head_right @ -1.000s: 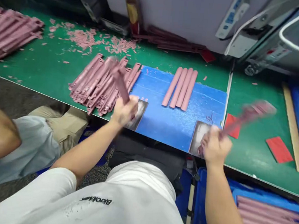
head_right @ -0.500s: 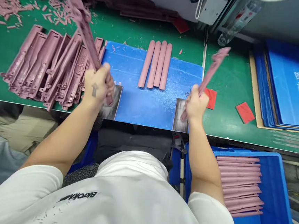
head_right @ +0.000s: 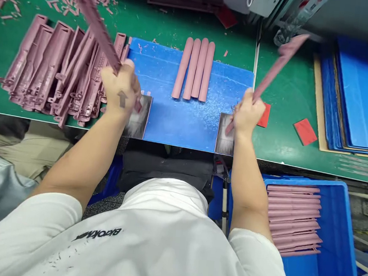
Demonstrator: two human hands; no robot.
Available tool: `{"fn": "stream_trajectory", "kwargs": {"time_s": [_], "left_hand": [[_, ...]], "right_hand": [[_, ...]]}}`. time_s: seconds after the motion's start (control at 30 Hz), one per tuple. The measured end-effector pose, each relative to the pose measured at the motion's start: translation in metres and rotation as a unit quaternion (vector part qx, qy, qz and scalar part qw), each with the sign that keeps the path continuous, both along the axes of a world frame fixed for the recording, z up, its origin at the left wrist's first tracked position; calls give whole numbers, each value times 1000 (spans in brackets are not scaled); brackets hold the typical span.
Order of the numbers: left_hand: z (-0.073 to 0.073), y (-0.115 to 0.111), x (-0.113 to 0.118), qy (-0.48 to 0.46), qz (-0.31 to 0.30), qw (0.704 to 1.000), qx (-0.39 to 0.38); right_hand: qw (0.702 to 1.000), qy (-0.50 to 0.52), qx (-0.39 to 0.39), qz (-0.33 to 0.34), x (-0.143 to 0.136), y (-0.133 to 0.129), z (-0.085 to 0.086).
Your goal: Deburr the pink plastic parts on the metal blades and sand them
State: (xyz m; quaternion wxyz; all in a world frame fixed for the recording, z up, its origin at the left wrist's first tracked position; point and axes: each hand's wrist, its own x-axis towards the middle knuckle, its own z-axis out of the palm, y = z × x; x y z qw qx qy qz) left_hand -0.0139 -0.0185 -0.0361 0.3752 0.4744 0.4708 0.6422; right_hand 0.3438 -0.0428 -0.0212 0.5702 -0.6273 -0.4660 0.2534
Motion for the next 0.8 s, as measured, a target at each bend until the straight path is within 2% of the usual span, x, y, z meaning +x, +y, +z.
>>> {"fn": "stream_trajectory", "kwargs": {"time_s": [0.03,0.07,0.13,0.2,0.23,0.27,0.3,0.37,0.43,0.47,0.5,0.53,0.57,0.63,0.67,0.7,0.73,0.77,0.8], "left_hand": [[0,0,2,18,7,999,31],[2,-10,2,28,12,998,57],[7,-52,-2,35,5,995,89],[12,-94,-9,29,-18,998,61],[14,-105,-12,26,-32,999,25],[16,-106,-15,26,-46,998,-20],[16,-97,-15,29,-55,996,-68],[13,-59,-11,39,-39,992,-118],[8,-19,-4,38,3,997,-73],[6,-9,-1,34,16,999,-30],[3,-9,1,33,15,999,16],[1,-18,0,42,6,998,55],[-1,-37,-2,61,-5,995,81],[-4,-87,-12,106,-16,989,101],[-4,-112,-17,100,-18,990,98],[-3,-131,-24,94,-19,990,99],[-2,-141,-29,100,-18,989,107],[1,-141,-34,119,-17,986,120],[3,-131,-38,157,-14,978,133]], "right_hand": [[998,3,53,-20,-4,3,0],[995,1,97,-23,-8,-6,1],[990,-11,140,18,-14,-51,5],[993,-9,110,48,-16,-103,10],[996,-7,72,50,-16,-119,11],[998,-12,30,50,-14,-124,12],[998,-23,-12,52,-12,-118,12],[995,-55,-64,50,-8,-76,9],[998,-63,-27,13,-7,-26,4],[998,-61,14,-10,-7,-9,2],[996,-63,58,-28,-9,-4,0],[992,-76,92,-32,-11,-11,-2],[988,-104,109,-22,-13,-29,-4],[978,-182,95,30,-14,-87,-10],[974,-206,79,58,-13,-118,-12],[975,-194,87,71,-9,-144,-13],[975,-189,92,77,-5,-162,-12],[973,-191,103,73,-1,-168,-8],[970,-205,114,60,4,-163,-3]]}}
